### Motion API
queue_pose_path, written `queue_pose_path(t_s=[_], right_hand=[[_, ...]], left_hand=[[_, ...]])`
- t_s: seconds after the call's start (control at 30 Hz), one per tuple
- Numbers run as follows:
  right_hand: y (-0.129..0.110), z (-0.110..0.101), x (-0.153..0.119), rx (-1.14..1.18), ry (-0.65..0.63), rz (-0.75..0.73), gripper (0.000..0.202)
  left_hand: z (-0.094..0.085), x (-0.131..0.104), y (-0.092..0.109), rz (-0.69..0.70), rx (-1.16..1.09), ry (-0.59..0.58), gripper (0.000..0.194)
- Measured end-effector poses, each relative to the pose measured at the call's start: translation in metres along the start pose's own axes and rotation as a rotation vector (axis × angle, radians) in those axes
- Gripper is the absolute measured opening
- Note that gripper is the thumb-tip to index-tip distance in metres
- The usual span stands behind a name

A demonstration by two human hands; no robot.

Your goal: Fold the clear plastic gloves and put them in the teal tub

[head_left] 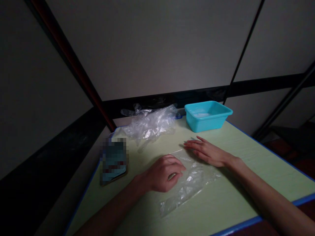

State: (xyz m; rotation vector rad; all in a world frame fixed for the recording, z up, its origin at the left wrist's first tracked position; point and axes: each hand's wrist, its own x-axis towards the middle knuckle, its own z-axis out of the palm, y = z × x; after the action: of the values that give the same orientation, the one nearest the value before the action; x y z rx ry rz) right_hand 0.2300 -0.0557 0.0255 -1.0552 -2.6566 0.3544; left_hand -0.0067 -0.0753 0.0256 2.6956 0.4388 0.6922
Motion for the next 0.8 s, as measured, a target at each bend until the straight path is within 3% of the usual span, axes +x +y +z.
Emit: queue_pose_path(t_s=[0.3,0.63,0.8], right_hand=[[-0.005,0.002,0.003,-0.005,-0.014,-0.011,0.045],[-0.023,0.01,0.011,0.028,-0.051,-0.133,0.056],[-0.03,0.012,0.016,0.075,-0.071,-0.228,0.06]], left_hand=[[0.003,0.001,0.011,0.002,0.003,-0.112,0.021],[0.015,0.004,0.03,0.091,0.07,-0.216,0.028],[0.021,0.004,0.039,0.145,0.017,-0.164,0.034]])
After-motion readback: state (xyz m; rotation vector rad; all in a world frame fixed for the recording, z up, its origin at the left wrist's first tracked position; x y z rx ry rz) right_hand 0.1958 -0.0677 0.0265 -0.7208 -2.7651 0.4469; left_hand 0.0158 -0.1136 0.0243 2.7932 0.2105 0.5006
